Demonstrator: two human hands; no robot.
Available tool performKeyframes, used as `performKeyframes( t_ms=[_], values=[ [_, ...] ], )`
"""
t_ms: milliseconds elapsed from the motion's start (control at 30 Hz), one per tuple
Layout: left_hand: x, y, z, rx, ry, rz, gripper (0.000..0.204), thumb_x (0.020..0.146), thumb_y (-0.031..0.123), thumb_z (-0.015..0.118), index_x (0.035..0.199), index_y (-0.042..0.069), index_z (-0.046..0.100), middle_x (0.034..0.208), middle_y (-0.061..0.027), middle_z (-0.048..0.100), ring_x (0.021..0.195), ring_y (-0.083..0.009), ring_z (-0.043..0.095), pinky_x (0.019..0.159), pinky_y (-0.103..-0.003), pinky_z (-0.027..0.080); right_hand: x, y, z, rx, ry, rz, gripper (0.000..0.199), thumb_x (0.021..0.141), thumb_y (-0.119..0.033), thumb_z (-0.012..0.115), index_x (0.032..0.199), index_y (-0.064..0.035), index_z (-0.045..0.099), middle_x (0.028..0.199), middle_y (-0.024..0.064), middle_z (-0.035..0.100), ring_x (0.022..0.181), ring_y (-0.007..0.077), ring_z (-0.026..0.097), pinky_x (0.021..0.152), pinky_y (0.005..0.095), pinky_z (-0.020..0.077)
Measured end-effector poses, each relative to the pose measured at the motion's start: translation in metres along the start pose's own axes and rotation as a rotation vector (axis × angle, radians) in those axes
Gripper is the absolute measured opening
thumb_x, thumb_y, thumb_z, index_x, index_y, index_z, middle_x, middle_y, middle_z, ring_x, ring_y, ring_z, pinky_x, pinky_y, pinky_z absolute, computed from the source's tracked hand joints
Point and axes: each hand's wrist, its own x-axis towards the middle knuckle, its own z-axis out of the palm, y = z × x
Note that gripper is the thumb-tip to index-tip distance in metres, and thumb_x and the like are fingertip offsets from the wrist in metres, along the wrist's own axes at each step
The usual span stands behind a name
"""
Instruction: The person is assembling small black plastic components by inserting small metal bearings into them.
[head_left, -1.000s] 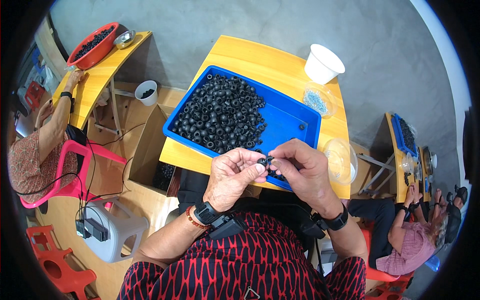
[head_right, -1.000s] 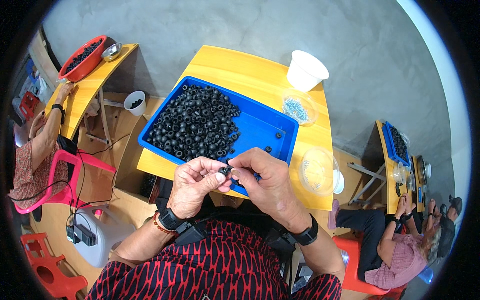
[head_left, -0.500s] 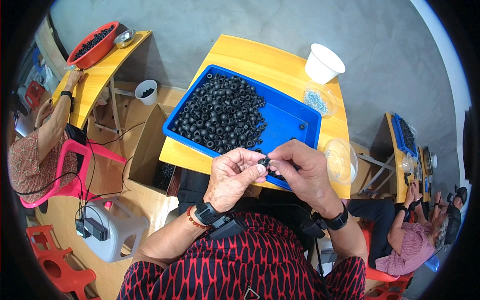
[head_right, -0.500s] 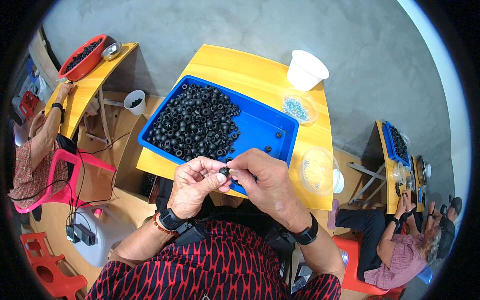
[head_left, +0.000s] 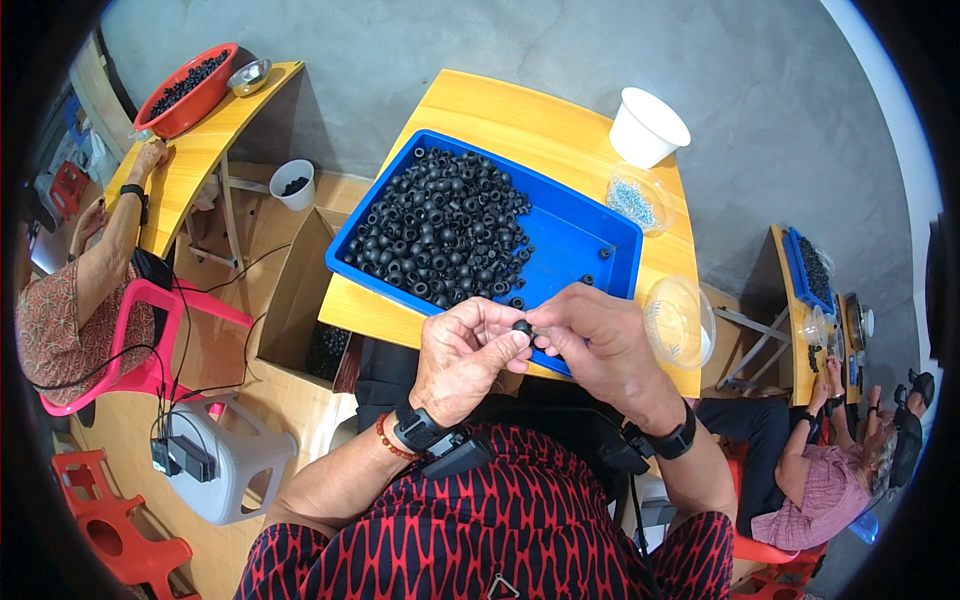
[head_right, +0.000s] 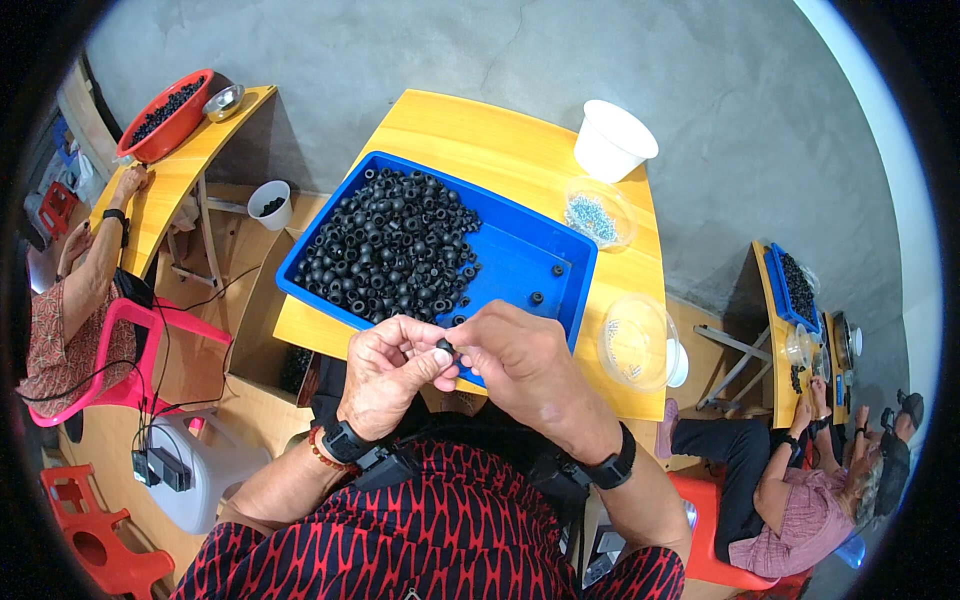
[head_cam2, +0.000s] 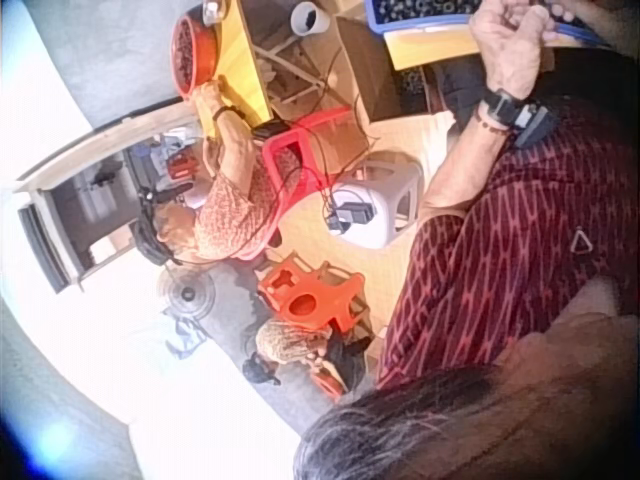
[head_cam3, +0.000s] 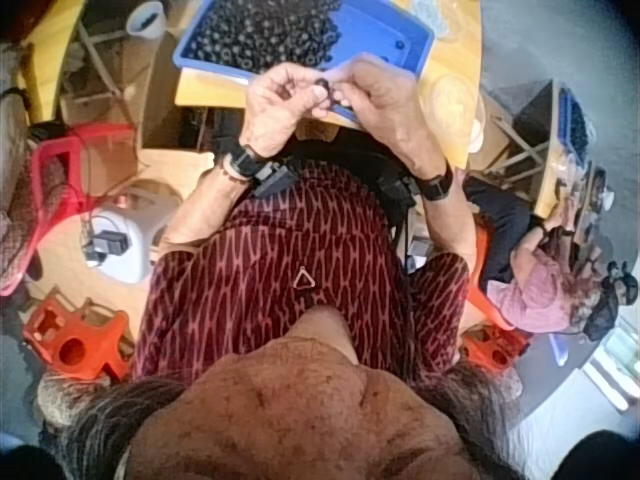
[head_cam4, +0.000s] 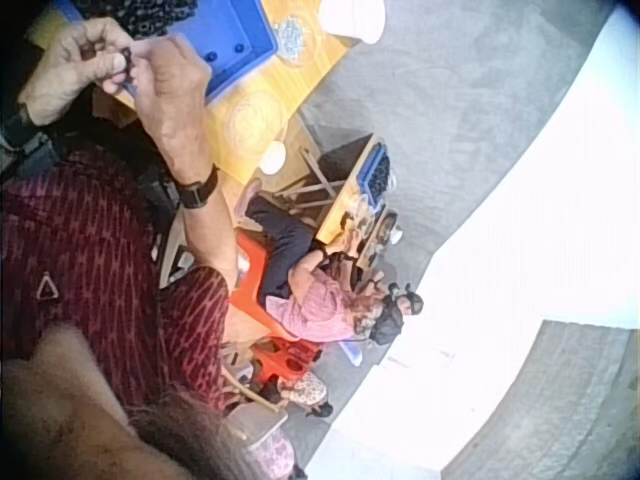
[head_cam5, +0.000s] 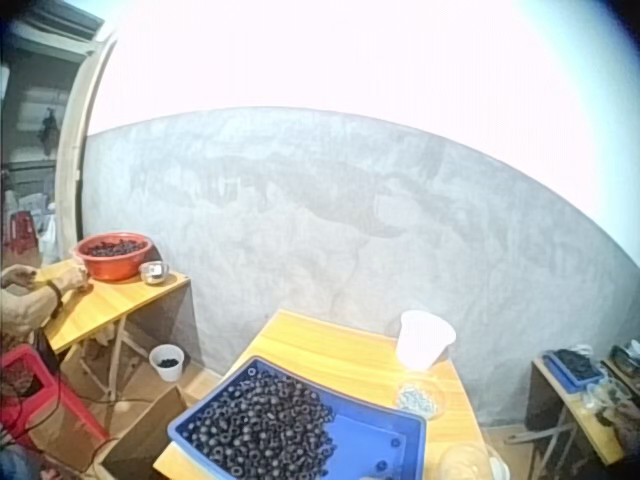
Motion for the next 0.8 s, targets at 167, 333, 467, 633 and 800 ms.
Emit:
performKeyframes(
  t_ms=[167,333,467,633,800],
  values=[
    [-0.003,-0.006,-0.001,-0.01,0.013,-0.026,0.012,0.092,-0.002,0.066,0.104,-0.004,0.063,0.09,-0.0113,0.071,0.076,-0.013,0.07,0.068,-0.026,0.06,-0.003,-0.003,0.003,-0.015,-0.019,0.003,0.02,0.081,0.013,0.063,0.094,-0.0012,0.069,0.084,0.0087,0.067,0.072,0.0173,0.068,0.062,0.0268,0.054],
    [-0.001,-0.004,-0.001,-0.129,-0.021,-0.09,0.013,0.092,0.0,0.067,0.104,-0.004,0.064,0.093,-0.0146,0.072,0.077,-0.0165,0.071,0.071,-0.029,0.062,-0.007,0.0,0.0,-0.015,-0.045,0.003,0.024,0.079,0.015,0.061,0.096,-0.0015,0.068,0.084,0.0095,0.067,0.073,0.0193,0.069,0.064,0.0282,0.055],
    [-0.001,-0.001,-0.002,-0.199,-0.038,-0.17,0.013,0.093,0.001,0.066,0.105,-0.004,0.065,0.095,-0.0156,0.072,0.08,-0.0187,0.072,0.073,-0.031,0.063,-0.01,-0.002,-0.002,-0.058,-0.06,-0.056,0.019,0.082,0.004,0.066,0.1,-0.003,0.065,0.088,0.0125,0.065,0.077,0.0308,0.069,0.065,0.0357,0.056],
    [-0.002,0.001,0.003,-0.146,-0.036,-0.204,0.013,0.094,0.002,0.065,0.105,-0.004,0.065,0.095,-0.0151,0.072,0.08,-0.0191,0.073,0.074,-0.031,0.063,-0.011,-0.012,-0.007,-0.136,-0.132,-0.062,0.023,0.08,0.004,0.066,0.102,-0.0004,0.064,0.09,0.0137,0.064,0.08,0.0332,0.068,0.067,0.0377,0.0568],
    [-0.003,-0.004,0.007,-0.103,-0.006,-0.169,0.012,0.094,0.002,0.065,0.104,-0.004,0.066,0.094,-0.0153,0.072,0.08,-0.0188,0.073,0.074,-0.031,0.063,-0.013,-0.005,-0.008,-0.142,-0.156,-0.054,0.03,0.076,0.004,0.067,0.106,0.0003,0.064,0.093,0.0142,0.062,0.079,0.035,0.067,0.067,0.0404,0.0564]
  ],
)
